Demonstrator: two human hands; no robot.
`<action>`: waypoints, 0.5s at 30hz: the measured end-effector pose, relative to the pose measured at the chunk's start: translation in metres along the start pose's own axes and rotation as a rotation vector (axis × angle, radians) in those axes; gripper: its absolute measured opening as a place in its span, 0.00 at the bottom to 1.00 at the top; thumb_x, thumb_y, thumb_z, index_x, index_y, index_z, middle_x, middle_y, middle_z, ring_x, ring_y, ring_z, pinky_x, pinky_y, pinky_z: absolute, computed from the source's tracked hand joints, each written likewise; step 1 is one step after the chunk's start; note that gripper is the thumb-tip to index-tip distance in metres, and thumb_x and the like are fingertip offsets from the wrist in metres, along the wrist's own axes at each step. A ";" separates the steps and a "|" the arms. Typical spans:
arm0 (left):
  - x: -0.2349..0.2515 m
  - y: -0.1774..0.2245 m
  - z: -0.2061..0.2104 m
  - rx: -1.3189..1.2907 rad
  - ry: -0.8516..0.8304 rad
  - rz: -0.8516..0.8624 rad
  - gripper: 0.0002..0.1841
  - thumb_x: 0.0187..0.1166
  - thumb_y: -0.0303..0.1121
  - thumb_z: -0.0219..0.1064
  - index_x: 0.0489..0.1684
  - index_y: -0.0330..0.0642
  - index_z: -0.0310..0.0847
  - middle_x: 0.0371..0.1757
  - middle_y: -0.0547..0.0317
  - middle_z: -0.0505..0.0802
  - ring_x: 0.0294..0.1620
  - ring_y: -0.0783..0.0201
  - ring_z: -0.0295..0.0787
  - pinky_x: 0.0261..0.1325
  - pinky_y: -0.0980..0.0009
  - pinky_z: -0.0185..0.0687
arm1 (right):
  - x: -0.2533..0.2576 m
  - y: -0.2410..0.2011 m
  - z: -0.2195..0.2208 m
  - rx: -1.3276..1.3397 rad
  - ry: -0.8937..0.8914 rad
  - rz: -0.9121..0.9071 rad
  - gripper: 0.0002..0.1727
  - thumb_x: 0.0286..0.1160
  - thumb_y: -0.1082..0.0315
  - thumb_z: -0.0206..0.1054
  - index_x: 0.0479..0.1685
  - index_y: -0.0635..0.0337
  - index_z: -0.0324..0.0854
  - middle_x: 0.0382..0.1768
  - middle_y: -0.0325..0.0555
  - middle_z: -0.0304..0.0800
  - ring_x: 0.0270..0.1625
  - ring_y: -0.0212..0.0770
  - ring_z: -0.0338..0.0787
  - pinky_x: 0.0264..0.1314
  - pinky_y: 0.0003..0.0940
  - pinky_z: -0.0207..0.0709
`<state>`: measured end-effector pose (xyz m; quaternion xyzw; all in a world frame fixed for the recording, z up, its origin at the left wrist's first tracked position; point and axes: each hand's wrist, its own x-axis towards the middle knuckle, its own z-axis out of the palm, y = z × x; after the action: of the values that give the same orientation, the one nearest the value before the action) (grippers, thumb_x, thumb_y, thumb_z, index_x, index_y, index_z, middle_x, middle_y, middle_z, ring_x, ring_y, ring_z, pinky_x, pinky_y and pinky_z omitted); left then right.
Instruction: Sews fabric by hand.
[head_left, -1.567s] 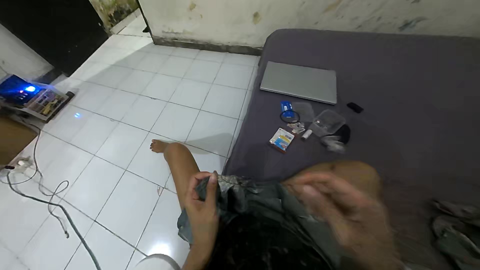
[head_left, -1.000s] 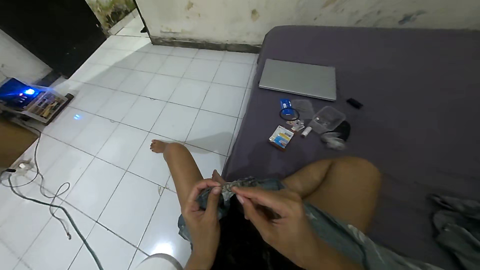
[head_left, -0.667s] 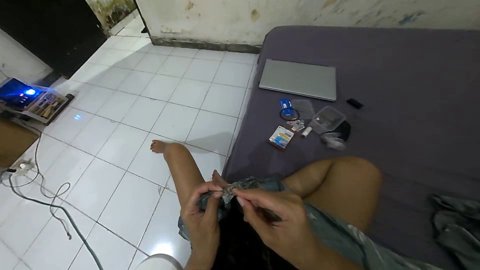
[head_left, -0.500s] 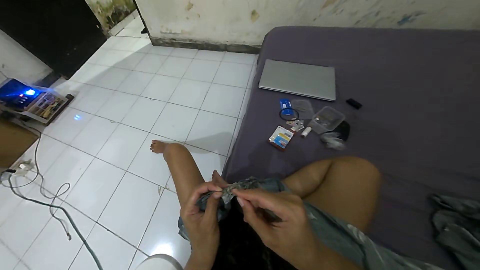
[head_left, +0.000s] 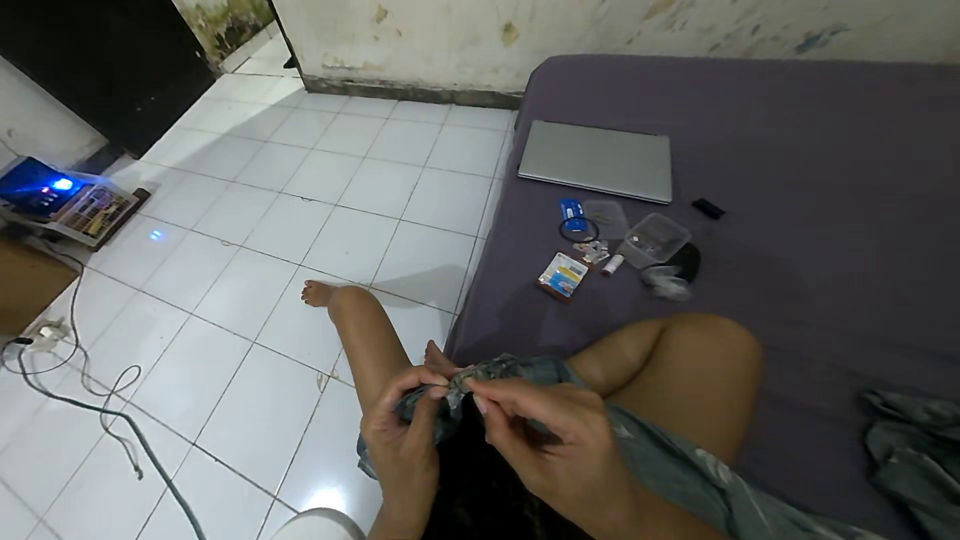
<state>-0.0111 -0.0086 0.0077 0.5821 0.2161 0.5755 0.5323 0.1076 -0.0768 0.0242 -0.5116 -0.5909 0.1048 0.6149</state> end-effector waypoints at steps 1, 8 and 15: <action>0.000 0.000 -0.001 0.008 -0.016 0.013 0.08 0.83 0.39 0.66 0.44 0.58 0.93 0.44 0.80 0.97 0.49 0.84 0.92 0.56 0.84 0.86 | 0.000 0.000 0.000 -0.005 0.002 -0.003 0.08 0.74 0.77 0.65 0.42 0.73 0.87 0.18 0.44 0.82 0.20 0.19 0.76 0.28 0.06 0.69; 0.002 -0.001 -0.006 0.055 -0.145 0.113 0.08 0.85 0.38 0.64 0.46 0.54 0.91 0.49 0.79 0.96 0.55 0.83 0.91 0.62 0.83 0.85 | 0.001 -0.002 0.001 0.009 0.018 0.056 0.07 0.78 0.73 0.66 0.42 0.71 0.84 0.20 0.41 0.85 0.23 0.16 0.80 0.30 0.06 0.74; 0.001 0.000 -0.004 -0.028 -0.093 0.068 0.09 0.85 0.38 0.64 0.47 0.57 0.92 0.45 0.80 0.97 0.49 0.85 0.91 0.55 0.86 0.85 | 0.000 -0.004 0.003 0.101 -0.016 0.144 0.08 0.81 0.69 0.66 0.47 0.65 0.77 0.22 0.37 0.88 0.21 0.13 0.80 0.25 0.05 0.72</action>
<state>-0.0141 -0.0065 0.0073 0.6077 0.1634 0.5687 0.5298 0.1035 -0.0770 0.0264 -0.5202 -0.5515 0.1825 0.6260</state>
